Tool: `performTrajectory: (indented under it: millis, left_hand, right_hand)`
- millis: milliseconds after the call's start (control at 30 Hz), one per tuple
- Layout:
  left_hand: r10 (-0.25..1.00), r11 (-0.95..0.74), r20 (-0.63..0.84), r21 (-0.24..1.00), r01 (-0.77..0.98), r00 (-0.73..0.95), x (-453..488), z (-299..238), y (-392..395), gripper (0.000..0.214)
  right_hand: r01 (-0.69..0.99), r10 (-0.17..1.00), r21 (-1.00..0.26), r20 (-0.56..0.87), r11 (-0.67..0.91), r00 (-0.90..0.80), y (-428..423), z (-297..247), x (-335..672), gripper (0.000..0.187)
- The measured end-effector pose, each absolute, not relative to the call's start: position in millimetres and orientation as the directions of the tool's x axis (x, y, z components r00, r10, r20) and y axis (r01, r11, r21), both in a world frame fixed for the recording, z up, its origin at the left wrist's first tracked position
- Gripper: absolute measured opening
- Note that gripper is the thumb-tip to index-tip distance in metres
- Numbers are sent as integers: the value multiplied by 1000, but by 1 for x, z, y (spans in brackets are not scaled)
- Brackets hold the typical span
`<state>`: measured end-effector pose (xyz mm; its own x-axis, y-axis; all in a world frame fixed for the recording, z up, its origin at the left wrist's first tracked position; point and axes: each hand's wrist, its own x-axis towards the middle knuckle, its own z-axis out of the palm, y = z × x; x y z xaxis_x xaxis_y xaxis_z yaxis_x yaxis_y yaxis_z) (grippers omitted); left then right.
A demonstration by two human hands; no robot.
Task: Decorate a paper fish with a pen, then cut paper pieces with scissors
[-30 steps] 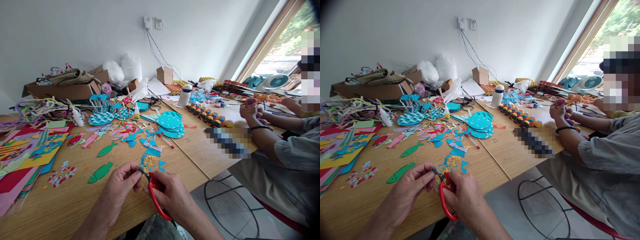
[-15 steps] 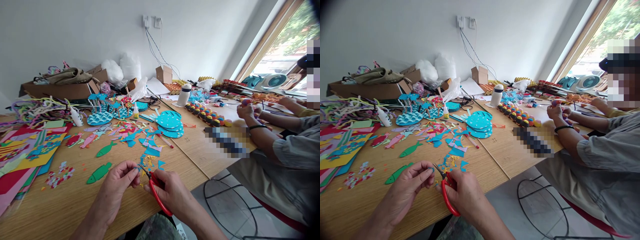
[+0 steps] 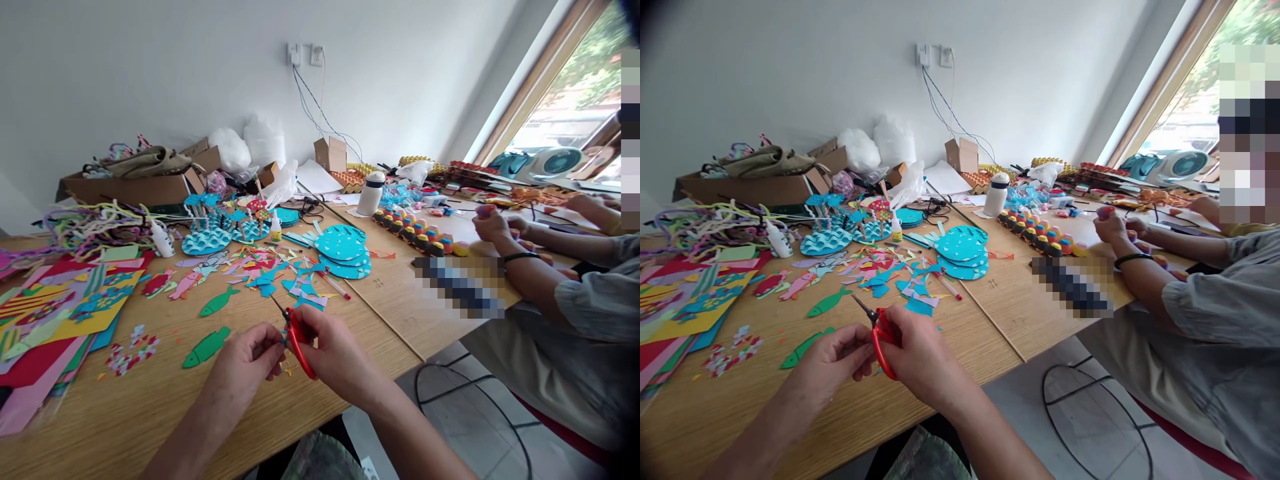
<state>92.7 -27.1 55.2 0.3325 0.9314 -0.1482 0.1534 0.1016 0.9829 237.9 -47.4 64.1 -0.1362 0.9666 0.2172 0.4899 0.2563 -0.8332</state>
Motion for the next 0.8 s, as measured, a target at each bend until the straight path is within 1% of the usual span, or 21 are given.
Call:
performTrajectory:
  millis: [67,167,267,367,467,567,800]
  left_hand:
    - [937,82,-126,986,147,325,94,56,-27,17]
    - [956,82,-102,993,81,276,96,56,-29,16]
    - [969,72,-74,997,20,236,96,56,-32,14]
    - [965,73,-82,996,45,251,92,57,-32,13]
    - [954,71,-91,994,80,286,89,58,-29,13]
    - [952,61,-81,995,77,294,90,59,-28,14]
    - [967,56,-48,998,-27,251,91,55,-35,14]
  right_hand:
    - [469,973,-852,201,232,-115,-46,62,237,14]
    - [347,986,-923,165,164,-25,-44,55,232,12]
    - [248,988,-958,155,143,28,-44,48,228,13]
    - [234,989,-962,149,140,24,-45,49,226,14]
    - [266,985,-950,173,165,6,-45,55,229,12]
    - [287,983,-941,182,178,-14,-43,57,229,10]
    - [137,973,-971,211,197,97,-45,51,216,6]
